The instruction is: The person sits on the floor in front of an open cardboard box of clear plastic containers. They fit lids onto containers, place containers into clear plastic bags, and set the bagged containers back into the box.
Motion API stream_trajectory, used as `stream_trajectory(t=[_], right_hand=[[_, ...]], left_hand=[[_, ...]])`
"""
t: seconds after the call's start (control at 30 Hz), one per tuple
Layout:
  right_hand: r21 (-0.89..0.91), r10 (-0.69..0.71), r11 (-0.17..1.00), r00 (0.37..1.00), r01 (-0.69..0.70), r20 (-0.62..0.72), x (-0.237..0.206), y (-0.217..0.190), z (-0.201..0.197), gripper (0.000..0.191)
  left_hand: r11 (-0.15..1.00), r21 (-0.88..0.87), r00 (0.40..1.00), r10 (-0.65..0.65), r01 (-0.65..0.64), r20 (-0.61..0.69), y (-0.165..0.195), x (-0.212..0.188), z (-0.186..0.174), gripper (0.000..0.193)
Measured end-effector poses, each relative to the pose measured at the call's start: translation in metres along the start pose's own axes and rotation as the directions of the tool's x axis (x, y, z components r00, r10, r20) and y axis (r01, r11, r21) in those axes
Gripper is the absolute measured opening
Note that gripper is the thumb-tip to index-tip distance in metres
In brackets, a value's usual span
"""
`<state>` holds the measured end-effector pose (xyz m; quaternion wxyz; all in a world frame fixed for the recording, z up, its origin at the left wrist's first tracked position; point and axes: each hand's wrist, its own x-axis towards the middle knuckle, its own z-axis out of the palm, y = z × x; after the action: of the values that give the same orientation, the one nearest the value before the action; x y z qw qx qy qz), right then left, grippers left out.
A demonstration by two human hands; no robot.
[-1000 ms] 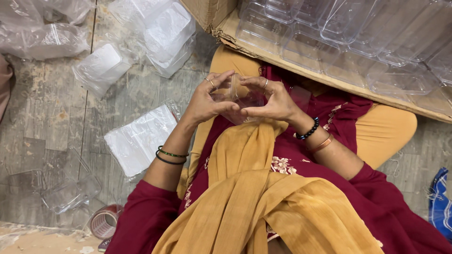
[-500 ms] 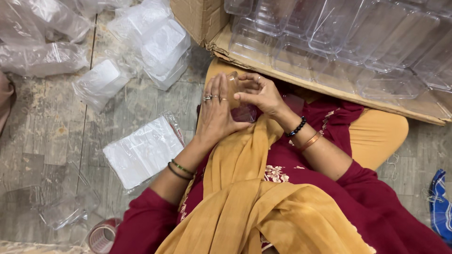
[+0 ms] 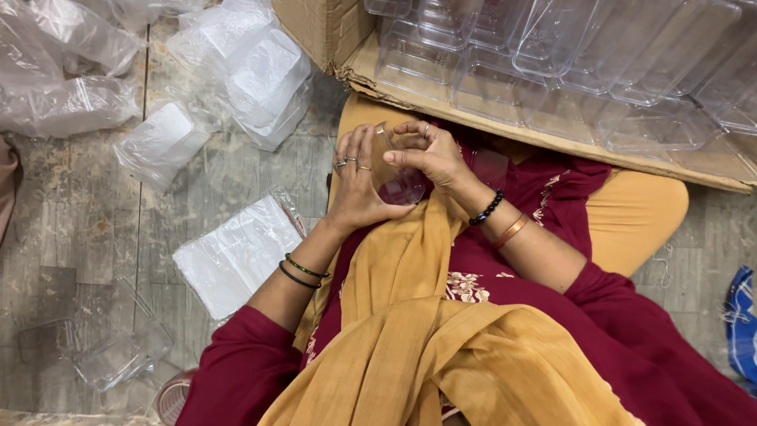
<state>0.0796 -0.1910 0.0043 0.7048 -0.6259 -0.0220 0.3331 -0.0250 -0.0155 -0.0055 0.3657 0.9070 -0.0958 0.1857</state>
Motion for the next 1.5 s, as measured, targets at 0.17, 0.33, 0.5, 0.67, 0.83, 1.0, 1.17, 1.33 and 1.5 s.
stream_trajectory(t=[0.17,0.33,0.5,0.67,0.83,1.0,1.17,1.33,1.5], right_hand=[[-0.158,-0.06,0.986,0.998,0.053,-0.038,0.001,0.006,0.005,0.063],[-0.189,-0.113,0.975,0.993,0.116,0.026,0.003,0.0,0.013,0.057],[-0.399,0.102,0.917,0.953,0.021,0.286,-0.018,-0.027,-0.013,0.08],[-0.386,0.046,0.922,0.986,0.02,0.16,-0.036,-0.016,-0.015,0.081],[-0.377,0.006,0.926,0.994,0.036,0.109,-0.034,-0.008,0.001,0.08],[-0.349,0.055,0.936,0.961,0.045,0.271,-0.037,-0.036,0.002,0.085],[-0.459,-0.399,0.324,0.56,0.827,0.726,-0.044,-0.074,-0.013,0.07],[-0.325,-0.282,0.491,0.5,0.808,0.819,-0.028,-0.081,0.006,0.069],[-0.215,-0.292,0.508,0.401,0.834,0.868,-0.011,-0.08,0.01,0.064]], left_hand=[[0.998,0.059,1.0,-0.023,0.022,0.005,0.001,0.0,0.003,0.144],[0.991,0.121,0.998,-0.061,0.063,-0.021,0.008,0.005,0.0,0.142],[0.984,0.121,0.991,-0.128,0.131,-0.032,0.01,0.012,-0.004,0.138],[0.994,0.061,0.995,-0.085,0.088,-0.042,0.006,0.008,0.002,0.139],[0.985,0.133,0.993,-0.097,0.105,-0.07,0.006,0.008,0.008,0.147],[0.99,0.021,0.987,-0.142,0.141,0.068,-0.006,0.024,-0.014,0.145],[0.715,-0.557,0.868,-0.142,0.423,0.476,-0.031,0.045,-0.038,0.133],[0.427,-0.689,0.731,0.09,0.586,0.677,-0.046,0.056,-0.042,0.121],[0.334,-0.736,0.726,0.184,0.588,0.663,-0.064,0.051,-0.04,0.116]])
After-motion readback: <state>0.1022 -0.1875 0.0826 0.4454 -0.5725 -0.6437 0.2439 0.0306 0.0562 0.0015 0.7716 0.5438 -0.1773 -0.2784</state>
